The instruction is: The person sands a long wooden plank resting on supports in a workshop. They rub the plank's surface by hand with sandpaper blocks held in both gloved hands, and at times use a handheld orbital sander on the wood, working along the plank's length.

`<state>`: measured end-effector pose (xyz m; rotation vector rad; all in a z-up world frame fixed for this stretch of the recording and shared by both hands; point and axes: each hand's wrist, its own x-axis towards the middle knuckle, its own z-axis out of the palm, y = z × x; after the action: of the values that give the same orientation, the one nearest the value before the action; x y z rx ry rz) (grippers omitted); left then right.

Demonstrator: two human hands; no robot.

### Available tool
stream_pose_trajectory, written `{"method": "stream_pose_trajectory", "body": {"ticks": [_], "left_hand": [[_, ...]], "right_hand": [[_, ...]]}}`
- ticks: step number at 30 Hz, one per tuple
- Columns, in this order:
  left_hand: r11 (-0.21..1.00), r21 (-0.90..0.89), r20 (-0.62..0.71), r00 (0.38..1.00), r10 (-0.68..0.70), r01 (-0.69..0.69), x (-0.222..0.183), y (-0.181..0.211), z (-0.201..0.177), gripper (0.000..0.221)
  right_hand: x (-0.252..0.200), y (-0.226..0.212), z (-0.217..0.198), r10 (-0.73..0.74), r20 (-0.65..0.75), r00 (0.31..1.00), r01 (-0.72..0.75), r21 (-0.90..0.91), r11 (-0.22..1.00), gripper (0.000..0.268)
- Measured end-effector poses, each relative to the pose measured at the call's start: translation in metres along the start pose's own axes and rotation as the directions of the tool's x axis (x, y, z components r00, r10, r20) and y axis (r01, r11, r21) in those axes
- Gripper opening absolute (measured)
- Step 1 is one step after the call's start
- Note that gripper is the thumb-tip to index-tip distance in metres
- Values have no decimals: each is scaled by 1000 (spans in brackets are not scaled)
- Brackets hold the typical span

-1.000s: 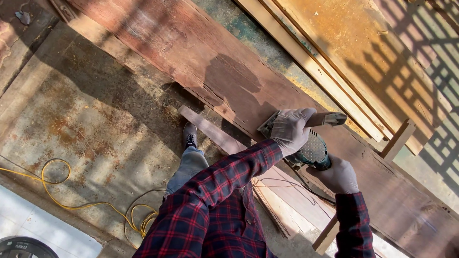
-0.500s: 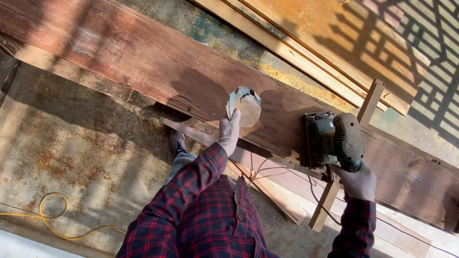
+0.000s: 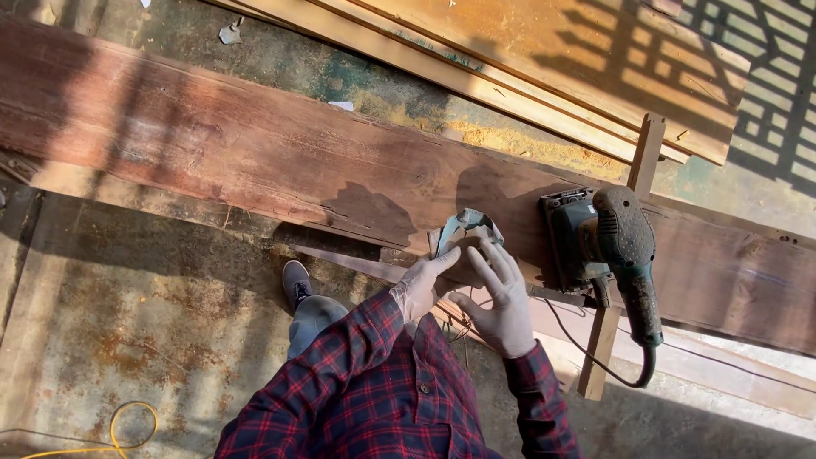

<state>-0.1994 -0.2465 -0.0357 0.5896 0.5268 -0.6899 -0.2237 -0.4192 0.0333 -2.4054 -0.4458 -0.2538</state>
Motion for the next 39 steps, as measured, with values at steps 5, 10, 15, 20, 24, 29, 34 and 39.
{"method": "stream_pose_trajectory", "body": {"ticks": [5,10,15,20,24,29,34,39], "left_hand": [[991,-111,267,962,-48,80,-32,45,-20,78],[992,120,98,994,-45,33,-28,90,-98,57],[375,896,96,928,360,-238,-34,204,-162,43],[-791,440,695,719,0,-425,21,297,-168,88],[-852,272,478,831,-284,-448,40,283,-165,100],[-923,114,560,791,-245,-367,49,285,-189,95],[-890,199,542,803,-248,-409,46,284,-172,97],[-876,166,571,768,-290,-454,46,289,-172,97]], "right_hand": [[8,-33,76,139,-72,988,-110,311,944,83],[23,-77,163,399,-181,899,-295,424,856,49],[53,-90,189,612,-378,695,-400,503,766,38],[41,-33,217,675,-448,586,-796,-165,582,36],[65,-112,301,553,-450,702,-676,-175,716,49],[56,-110,294,466,-349,813,-550,-195,812,61],[25,16,209,564,-584,585,-782,-220,583,41],[72,-65,288,583,-672,458,-874,-219,434,42]]}}
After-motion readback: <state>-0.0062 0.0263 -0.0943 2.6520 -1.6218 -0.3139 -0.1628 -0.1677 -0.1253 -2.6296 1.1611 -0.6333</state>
